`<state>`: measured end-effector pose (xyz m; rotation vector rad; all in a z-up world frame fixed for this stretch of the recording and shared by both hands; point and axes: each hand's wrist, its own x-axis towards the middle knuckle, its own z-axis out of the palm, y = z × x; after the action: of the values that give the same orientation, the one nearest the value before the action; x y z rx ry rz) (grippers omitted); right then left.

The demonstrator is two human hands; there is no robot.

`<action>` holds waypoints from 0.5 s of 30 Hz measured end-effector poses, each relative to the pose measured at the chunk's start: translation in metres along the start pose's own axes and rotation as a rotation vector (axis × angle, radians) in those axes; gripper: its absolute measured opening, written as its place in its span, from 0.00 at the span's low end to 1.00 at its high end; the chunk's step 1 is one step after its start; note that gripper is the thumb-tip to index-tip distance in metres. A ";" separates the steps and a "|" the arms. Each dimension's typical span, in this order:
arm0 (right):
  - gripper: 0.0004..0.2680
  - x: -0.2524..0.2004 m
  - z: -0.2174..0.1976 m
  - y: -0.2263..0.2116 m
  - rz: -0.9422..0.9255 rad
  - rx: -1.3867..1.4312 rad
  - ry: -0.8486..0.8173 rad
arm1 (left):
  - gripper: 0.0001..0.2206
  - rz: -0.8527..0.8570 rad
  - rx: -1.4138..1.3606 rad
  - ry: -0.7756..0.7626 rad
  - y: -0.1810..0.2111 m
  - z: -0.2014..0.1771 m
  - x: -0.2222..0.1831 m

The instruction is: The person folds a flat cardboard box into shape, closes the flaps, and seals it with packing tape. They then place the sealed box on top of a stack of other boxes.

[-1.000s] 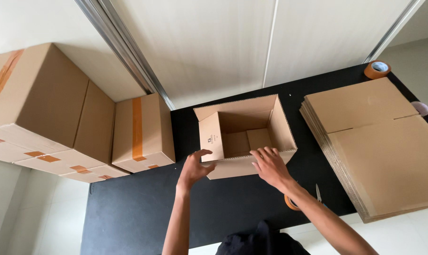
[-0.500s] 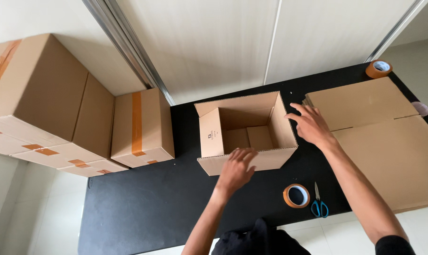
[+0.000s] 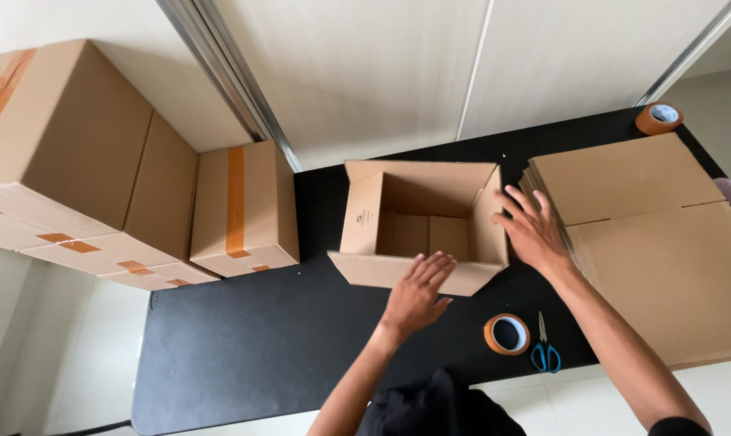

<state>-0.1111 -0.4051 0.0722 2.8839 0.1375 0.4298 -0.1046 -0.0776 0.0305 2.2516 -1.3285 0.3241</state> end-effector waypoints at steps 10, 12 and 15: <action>0.23 -0.043 0.035 -0.127 -0.272 0.165 0.199 | 0.27 -0.245 -0.048 0.046 -0.077 -0.087 -0.036; 0.14 -0.046 0.029 -0.160 -0.387 0.296 0.241 | 0.25 -0.325 -0.082 0.048 -0.092 -0.100 -0.037; 0.14 -0.042 -0.002 -0.198 -0.393 0.294 0.234 | 0.24 -0.391 -0.096 0.047 -0.104 -0.102 -0.034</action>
<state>-0.1635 -0.2181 0.0170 2.9644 0.8542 0.7167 -0.0264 0.0434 0.0711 2.3410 -0.8337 0.1683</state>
